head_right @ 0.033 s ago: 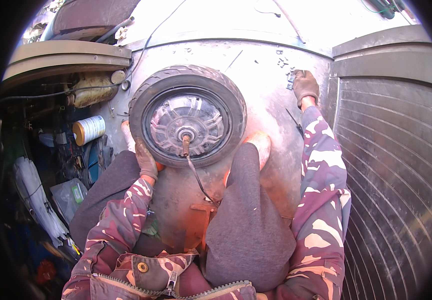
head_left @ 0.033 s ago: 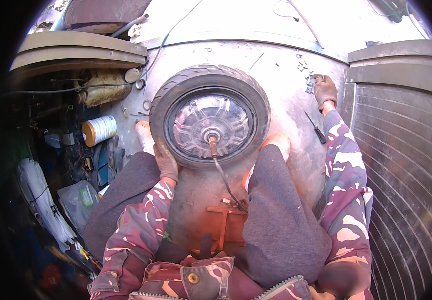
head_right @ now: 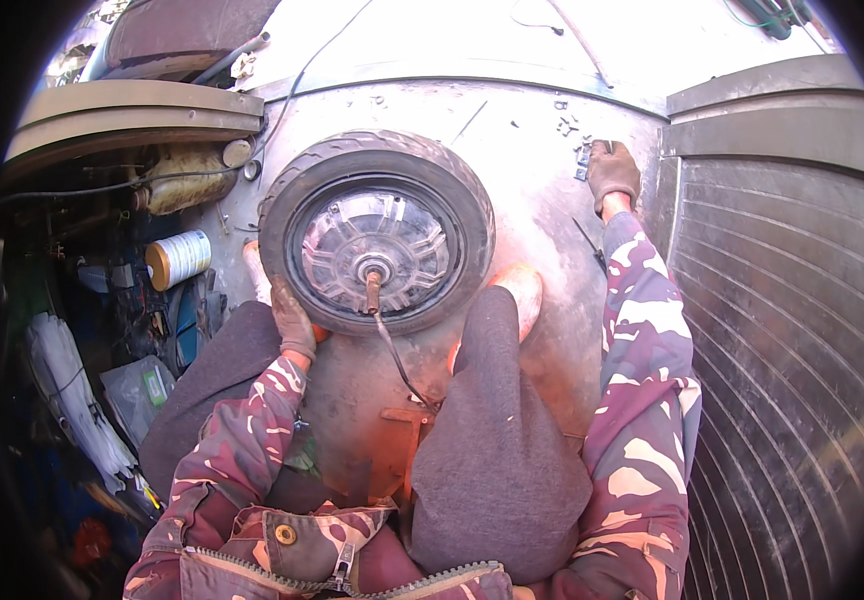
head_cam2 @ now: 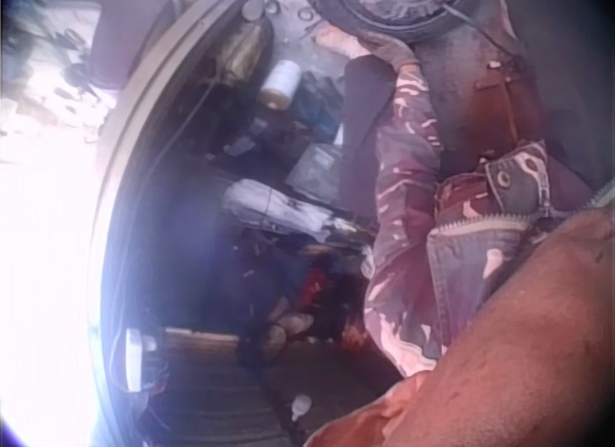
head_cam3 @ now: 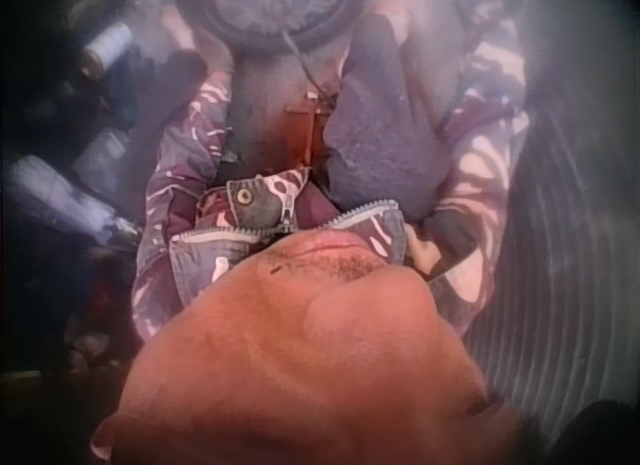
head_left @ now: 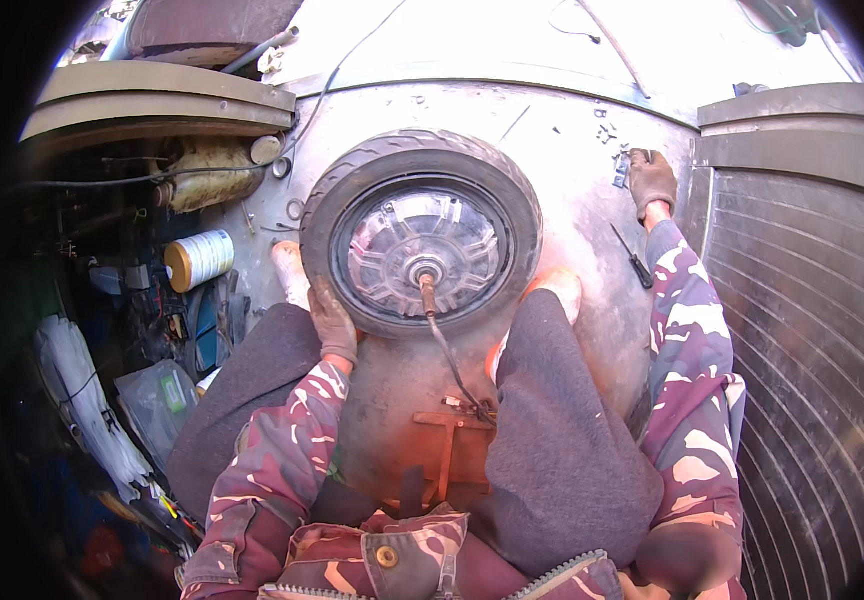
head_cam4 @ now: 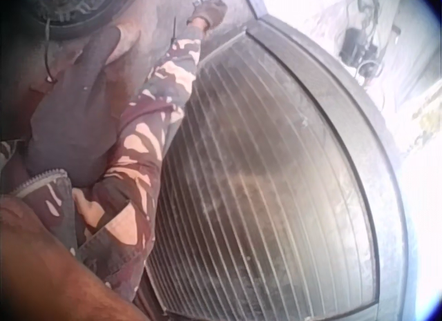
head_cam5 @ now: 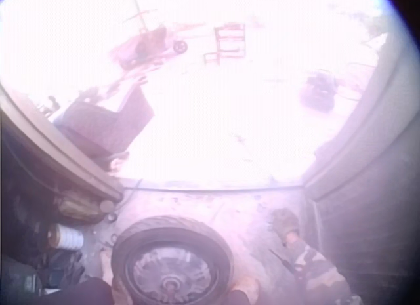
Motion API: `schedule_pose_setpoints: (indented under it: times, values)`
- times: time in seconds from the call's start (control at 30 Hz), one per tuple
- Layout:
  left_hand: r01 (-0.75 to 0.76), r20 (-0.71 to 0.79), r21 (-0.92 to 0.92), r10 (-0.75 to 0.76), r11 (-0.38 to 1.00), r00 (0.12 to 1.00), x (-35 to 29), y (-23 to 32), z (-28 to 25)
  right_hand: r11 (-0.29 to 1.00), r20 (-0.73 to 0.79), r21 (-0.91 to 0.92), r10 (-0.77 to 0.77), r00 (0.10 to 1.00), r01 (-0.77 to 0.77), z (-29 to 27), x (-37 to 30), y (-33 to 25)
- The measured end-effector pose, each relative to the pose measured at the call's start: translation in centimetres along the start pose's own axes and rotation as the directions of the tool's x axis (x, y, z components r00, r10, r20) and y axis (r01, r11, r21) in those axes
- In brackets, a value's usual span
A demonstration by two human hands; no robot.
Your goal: The person sits on the floor and uses a screwdriver to adjust components on a motorcycle wheel hub. They repeatedly insert and turn the screwdriver in the hub while holding the wheel steady with the other hand.
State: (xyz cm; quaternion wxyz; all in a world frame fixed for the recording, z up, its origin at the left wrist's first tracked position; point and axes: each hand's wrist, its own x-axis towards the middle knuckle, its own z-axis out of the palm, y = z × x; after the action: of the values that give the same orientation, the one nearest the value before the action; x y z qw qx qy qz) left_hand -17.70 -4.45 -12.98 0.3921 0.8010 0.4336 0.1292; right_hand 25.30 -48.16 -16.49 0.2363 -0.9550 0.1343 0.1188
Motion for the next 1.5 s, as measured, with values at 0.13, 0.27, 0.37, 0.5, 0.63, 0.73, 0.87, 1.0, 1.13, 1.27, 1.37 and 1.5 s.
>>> schedule_pose_setpoints:
  times: [0.13, 0.27, 0.37, 0.5, 0.63, 0.73, 0.87, 1.0, 1.13, 1.27, 1.37, 1.5]
  values:
    - [-0.089, -0.022, 0.1, 0.092, 0.991, 0.996, 0.0, 0.1, 0.2, 0.989, 0.033, -0.074, 0.131, 0.991, -0.128, -0.7, -0.4, -1.8]
    - [0.127, 0.034, -0.041, -0.126, 0.991, 0.991, 0.3, -1.4, 0.3, 0.963, 0.085, -0.259, 0.1, 0.991, -0.075, -1.3, -0.3, -2.5]
    - [-0.089, 0.009, 0.047, 0.088, 0.995, 0.996, -0.4, -2.7, -0.1, 0.912, 0.145, -0.41, 0.077, 0.986, -0.011, -1.6, 0.8, -2.6]
    - [-0.092, 0.065, 0.323, 0.075, 0.942, 0.995, -0.3, -2.8, -0.1, 0.879, 0.186, -0.473, 0.041, 0.982, 0.053, -1.2, 2.0, -2.4]
    - [0.015, 0.059, 0.018, -0.016, 1.0, 0.998, -0.1, -0.7, -0.2, 0.974, 0.13, -0.226, 0.024, 0.991, 0.006, -0.3, 2.0, -0.6]
    - [0.01, 0.036, 0.032, -0.011, 0.999, 0.999, 0.1, 0.9, -0.2, 0.981, 0.081, -0.195, 0.024, 0.996, -0.008, 0.4, 1.6, 1.2]
    - [-0.031, 0.014, 0.042, 0.03, 0.999, 0.999, 0.2, 2.0, 0.0, 0.997, 0.118, 0.058, -0.064, 0.991, 0.057, 0.5, 0.5, 2.9]
    - [0.123, 0.005, -0.105, -0.123, 0.987, 0.992, 0.7, 1.5, 0.6, 0.991, -0.012, -0.078, -0.106, 0.994, 0.104, -0.5, -1.5, 4.1]
    - [0.152, 0.08, -0.114, -0.143, 0.982, 0.986, 0.8, 0.3, 0.3, 0.995, 0.045, 0.056, -0.081, 0.996, 0.079, -1.5, -3.0, 4.9]
    - [0.089, 0.043, -0.106, -0.085, 0.99, 0.995, 1.5, -0.2, 0.9, 0.923, 0.1, 0.376, -0.128, 0.987, 0.082, -1.9, -3.4, 4.7]
    - [0.085, 0.064, -0.038, -0.082, 0.996, 0.995, 1.5, 0.5, 0.7, 0.779, 0.317, 0.602, -0.031, 0.948, -0.176, -2.4, -4.1, 3.5]
    - [0.125, 0.124, -0.104, -0.111, 0.987, 0.986, 1.0, 3.6, -1.2, 0.538, 0.441, 0.784, -0.135, 0.887, -0.308, -4.1, -7.6, 0.0]
